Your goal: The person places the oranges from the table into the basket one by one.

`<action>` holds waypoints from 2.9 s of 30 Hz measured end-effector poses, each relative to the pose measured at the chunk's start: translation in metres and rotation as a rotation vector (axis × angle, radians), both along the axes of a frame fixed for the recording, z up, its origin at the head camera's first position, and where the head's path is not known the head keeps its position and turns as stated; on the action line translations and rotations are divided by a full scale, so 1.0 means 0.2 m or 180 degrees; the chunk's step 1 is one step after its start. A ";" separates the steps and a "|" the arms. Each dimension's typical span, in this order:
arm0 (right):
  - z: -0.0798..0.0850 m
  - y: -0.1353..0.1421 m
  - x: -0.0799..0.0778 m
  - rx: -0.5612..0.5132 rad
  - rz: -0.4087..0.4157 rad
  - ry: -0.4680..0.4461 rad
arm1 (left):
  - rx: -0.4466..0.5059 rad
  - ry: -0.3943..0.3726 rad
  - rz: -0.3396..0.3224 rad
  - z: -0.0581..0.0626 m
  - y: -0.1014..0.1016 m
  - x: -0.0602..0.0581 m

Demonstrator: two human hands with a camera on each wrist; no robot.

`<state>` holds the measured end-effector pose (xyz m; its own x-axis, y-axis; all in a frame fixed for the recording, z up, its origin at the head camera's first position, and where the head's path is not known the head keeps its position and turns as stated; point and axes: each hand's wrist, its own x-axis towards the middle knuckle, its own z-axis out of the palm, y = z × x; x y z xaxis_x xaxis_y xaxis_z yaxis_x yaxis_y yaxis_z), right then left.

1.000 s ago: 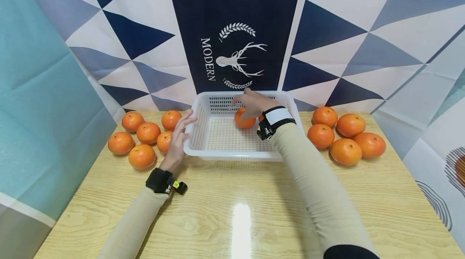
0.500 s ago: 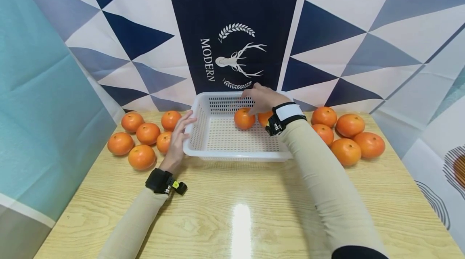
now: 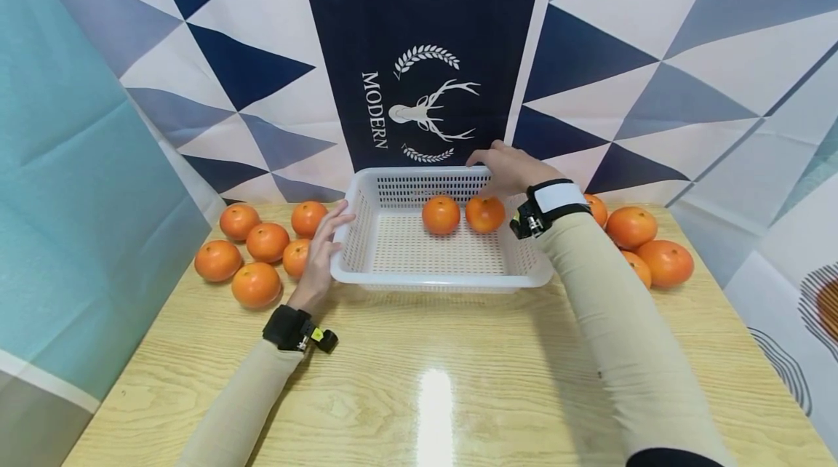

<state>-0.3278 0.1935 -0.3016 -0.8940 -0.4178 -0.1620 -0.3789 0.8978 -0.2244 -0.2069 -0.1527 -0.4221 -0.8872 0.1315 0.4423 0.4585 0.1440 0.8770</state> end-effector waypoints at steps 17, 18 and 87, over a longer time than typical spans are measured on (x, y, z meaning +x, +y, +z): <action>-0.03 0.44 -0.02 0.0221 -0.0246 0.0032 | 0.0002 0.0056 0.0035 -0.02 0.00 -0.01; -0.03 0.47 -0.01 0.0229 -0.0278 0.0010 | -0.0001 0.0060 0.0036 -0.02 0.00 -0.01; -0.41 0.81 0.01 -0.0201 -0.0526 -0.0477 | -0.0052 0.0057 0.0038 -0.02 -0.01 -0.01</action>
<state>-0.3265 0.3556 -0.3836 -0.9190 -0.2811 -0.2764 -0.1860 0.9274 -0.3247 -0.2091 -0.1553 -0.4267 -0.8807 0.1282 0.4560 0.4722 0.1639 0.8661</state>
